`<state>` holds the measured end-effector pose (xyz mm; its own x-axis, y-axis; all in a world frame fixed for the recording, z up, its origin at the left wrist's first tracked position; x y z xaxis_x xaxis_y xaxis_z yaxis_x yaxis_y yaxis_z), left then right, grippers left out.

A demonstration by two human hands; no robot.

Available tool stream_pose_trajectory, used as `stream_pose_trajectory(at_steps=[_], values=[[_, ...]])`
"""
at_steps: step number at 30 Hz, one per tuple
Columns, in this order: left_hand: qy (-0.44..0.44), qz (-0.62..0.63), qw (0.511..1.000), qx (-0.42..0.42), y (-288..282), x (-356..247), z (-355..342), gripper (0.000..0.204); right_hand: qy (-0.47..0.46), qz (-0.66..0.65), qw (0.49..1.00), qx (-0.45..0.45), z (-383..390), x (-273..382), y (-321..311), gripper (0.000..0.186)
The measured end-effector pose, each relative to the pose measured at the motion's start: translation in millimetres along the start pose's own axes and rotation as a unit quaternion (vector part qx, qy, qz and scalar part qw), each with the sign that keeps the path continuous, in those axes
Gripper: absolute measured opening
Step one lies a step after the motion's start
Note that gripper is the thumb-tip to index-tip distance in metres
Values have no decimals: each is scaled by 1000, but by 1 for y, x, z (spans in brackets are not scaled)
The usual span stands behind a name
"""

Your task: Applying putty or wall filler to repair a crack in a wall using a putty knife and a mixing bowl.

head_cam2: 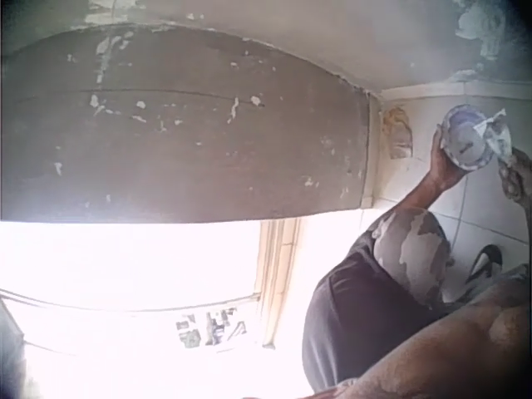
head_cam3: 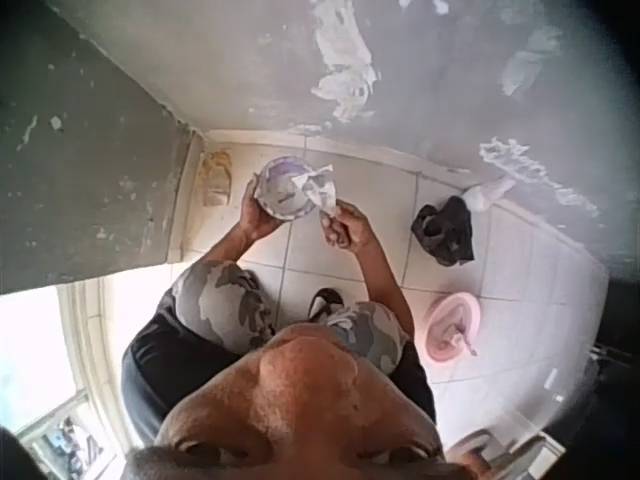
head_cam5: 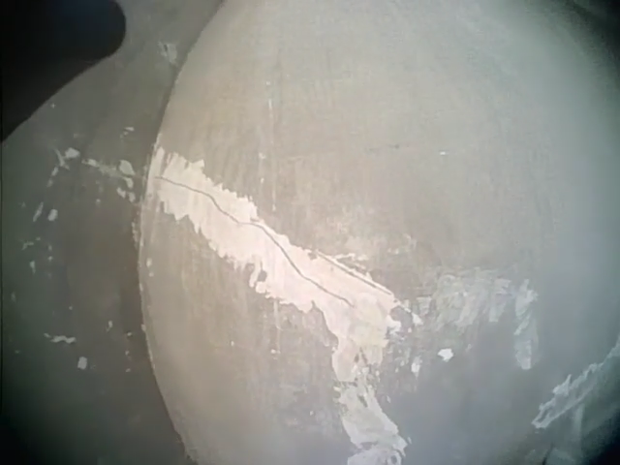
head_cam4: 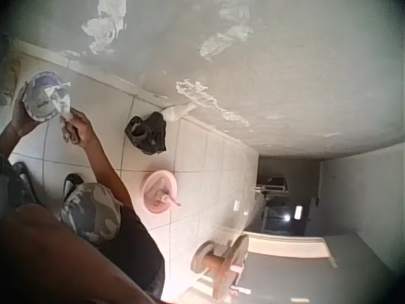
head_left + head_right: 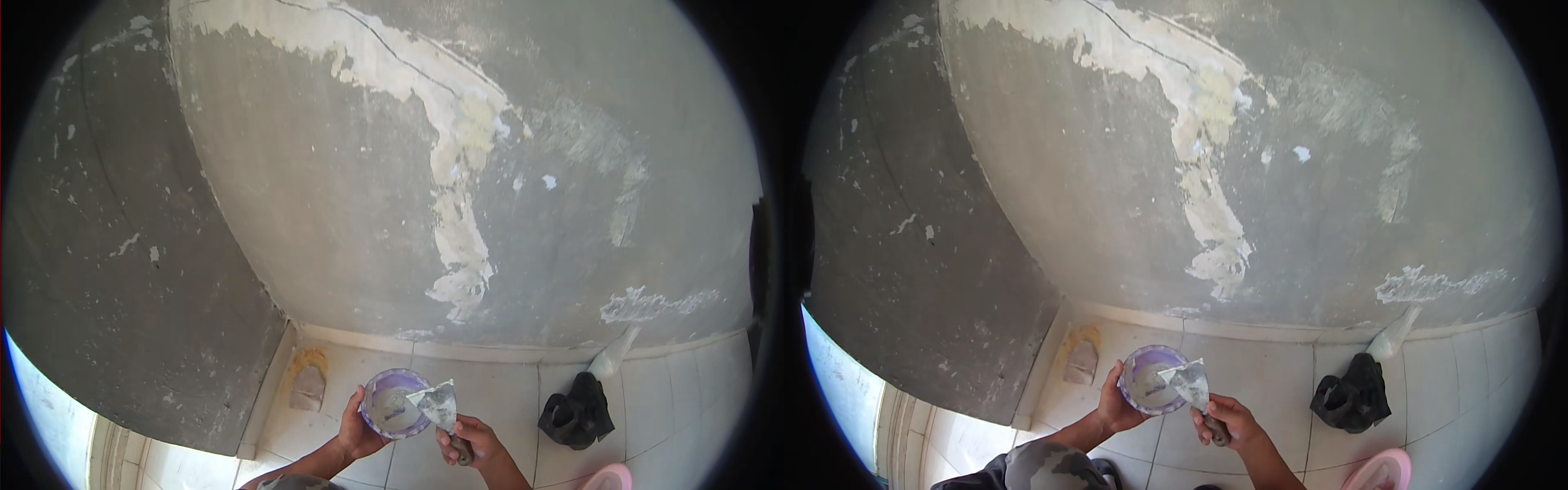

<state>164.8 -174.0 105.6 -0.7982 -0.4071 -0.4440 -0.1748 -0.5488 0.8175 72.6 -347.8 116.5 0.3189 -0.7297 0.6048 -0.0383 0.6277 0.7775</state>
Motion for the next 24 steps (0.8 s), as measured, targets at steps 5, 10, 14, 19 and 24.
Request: stream_pose_trajectory(at_steps=[5, 10, 14, 19, 24], values=[[7, -14, 1000, -13, 26, -33, 7, 89, -49, -9, 998, 36, -13, 34, 36, 30], [44, -27, 999, -5, 57, -73, 19, 90, -127, 1, 991, 38, -36, 92, 91, 33], [75, -39, 996, -23, 70, -108, 45, 86, -181, 0, 981, 67, -68, 132, 146, 31], [91, -121, 985, -81, 78, -156, 81, 87, -277, -24, 954, 110, -88, 179, 202, 25], [157, -105, 981, -38, 75, -200, 90, 88, -330, 22, 940, 83, -103, 202, 246, 24]])
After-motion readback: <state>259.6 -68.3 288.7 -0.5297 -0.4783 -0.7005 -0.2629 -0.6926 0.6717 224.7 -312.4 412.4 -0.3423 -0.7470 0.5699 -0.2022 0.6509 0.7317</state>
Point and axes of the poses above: each hand's wrist, its own z-axis away from the middle knuckle, its own y-axis out of the palm, x = y × z, the point moved 5 cm from there along -z, towards the middle knuckle, and after that the axes turned 9 degrees about -x, right-handed, at the moved point
